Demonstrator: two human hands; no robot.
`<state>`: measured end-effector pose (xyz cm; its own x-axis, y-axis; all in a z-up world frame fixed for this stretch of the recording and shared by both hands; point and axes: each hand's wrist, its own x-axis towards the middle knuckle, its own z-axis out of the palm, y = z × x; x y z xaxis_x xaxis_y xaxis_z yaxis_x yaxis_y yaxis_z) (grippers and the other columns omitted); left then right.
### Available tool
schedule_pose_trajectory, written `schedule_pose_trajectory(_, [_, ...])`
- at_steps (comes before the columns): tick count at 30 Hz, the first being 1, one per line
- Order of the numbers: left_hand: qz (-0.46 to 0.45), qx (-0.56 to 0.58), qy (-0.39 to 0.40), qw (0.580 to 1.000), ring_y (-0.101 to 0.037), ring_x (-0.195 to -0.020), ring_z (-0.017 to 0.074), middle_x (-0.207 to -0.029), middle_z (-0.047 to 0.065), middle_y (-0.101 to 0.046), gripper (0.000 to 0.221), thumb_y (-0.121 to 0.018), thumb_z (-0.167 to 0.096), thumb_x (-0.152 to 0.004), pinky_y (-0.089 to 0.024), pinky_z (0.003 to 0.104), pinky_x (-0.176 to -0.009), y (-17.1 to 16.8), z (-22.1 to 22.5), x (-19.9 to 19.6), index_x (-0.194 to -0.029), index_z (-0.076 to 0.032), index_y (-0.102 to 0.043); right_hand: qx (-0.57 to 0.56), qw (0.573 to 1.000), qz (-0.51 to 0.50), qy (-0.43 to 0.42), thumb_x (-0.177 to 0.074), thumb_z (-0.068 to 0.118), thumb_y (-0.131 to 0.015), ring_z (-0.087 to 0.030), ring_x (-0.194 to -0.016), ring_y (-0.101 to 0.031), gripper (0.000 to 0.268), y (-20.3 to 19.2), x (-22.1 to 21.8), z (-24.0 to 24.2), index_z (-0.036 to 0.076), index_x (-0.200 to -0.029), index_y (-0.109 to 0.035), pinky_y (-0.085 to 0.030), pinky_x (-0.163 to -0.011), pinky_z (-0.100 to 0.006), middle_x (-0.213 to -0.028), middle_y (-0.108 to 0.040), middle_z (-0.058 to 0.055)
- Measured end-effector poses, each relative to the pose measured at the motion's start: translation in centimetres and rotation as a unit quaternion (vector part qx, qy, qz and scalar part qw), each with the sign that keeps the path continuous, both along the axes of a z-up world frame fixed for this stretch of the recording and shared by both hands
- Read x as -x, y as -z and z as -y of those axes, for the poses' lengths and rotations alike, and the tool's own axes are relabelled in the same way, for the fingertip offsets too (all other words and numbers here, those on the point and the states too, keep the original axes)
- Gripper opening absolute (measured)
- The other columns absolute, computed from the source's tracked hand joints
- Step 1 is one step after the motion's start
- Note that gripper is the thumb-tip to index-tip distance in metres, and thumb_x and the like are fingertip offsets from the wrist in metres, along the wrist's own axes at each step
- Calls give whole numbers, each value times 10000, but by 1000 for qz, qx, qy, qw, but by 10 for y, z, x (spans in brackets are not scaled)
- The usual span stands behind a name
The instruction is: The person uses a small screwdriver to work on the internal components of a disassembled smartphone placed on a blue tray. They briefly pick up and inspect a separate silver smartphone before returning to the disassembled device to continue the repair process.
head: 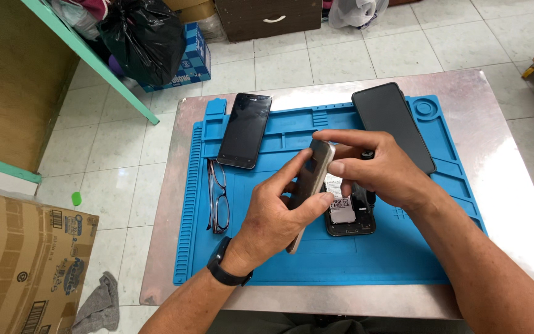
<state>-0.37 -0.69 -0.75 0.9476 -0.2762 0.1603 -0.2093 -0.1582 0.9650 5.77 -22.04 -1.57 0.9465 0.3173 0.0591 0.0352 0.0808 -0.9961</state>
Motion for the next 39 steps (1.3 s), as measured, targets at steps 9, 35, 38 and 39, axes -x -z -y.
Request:
schedule_pose_trajectory(9, [9,-3,-32,999,-732,-1049,329,-1328,249,-693,836,-845,-412,-845,-657,448,-783,6,7,2,-1555,-99,-533,-39,998,-34,23,-722,143,-757,-87,-336,-382,605,0,3,-4,25,-1314,-734,-644,-429,-402,-1048,-804,-300])
schedule_pose_trajectory(35, [-33,261,-119,957,-617,-1263,194,-1453,143,-636,694,-652,-93,-1040,-557,405,-1038,44,-3,-37,-1673,-115,-367,261,958,12,121,-672,276,-921,-310,-812,-745,628,-46,40,-30,135,-1274,-808,-574,-816,-442,-718,-784,-159])
schedule_pose_trajectory(38, [-53,359,-126,923,-664,-1236,192,-1421,107,-662,649,-662,-82,-1037,-566,363,-1043,40,-11,-38,-1640,-120,-424,341,939,8,29,-719,306,-918,-449,-870,-781,607,-36,55,-50,49,-1253,-785,-578,-814,-533,-787,-825,-235])
schedule_pose_trajectory(39, [-50,387,-124,912,-685,-1205,201,-1386,107,-683,606,-673,-80,-1037,-585,368,-1033,40,-11,-39,-1608,-117,-474,379,925,-9,8,-803,350,-845,-456,-779,-767,475,-31,60,-57,37,-1158,-801,-572,-720,-529,-725,-796,-236])
